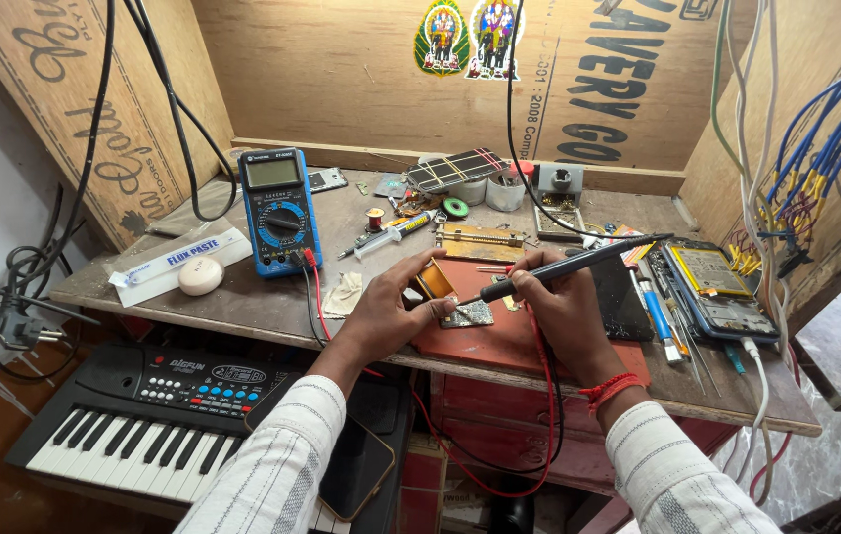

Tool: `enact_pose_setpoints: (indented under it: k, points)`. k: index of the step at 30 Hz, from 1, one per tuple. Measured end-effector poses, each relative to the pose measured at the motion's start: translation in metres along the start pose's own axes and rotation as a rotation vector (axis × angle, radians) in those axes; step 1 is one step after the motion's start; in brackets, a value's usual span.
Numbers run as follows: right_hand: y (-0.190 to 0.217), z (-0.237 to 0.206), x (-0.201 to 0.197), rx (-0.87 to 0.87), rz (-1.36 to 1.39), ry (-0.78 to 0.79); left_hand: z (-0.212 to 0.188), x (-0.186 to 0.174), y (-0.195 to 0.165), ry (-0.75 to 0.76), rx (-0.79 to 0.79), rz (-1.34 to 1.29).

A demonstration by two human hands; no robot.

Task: The person holds a small circuit board on the workbench with one hand and uses a soldering iron with the other to solder components on the board, repositioning the board and continuing to solder along its surface. A multimeter, flux paste, and other electronics parts sit on the bench around the work area.

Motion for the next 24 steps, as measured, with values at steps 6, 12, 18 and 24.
enact_pose_setpoints:
  k: [6,12,18,24]
  points:
    - [-0.002,0.000,-0.001,-0.003,-0.037,0.004,0.000,0.000,0.000,-0.009,-0.008,0.015]
    - [-0.002,0.001,0.000,-0.019,0.037,-0.008,0.000,-0.001,-0.002,-0.005,-0.012,-0.004]
    - [-0.002,0.000,-0.001,-0.024,-0.017,-0.061,0.001,0.000,0.002,-0.007,-0.041,0.004]
    - [-0.003,0.002,0.001,-0.046,0.001,-0.091,0.003,0.005,0.010,-0.063,0.047,0.004]
Point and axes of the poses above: each hand's wrist, its own z-axis towards the middle knuckle, its own x-axis out of the palm, y = z × x, the point moved 1 cm from there along z, towards the middle knuckle, and after that the axes turned 6 degrees about x, right-handed, at the moved point
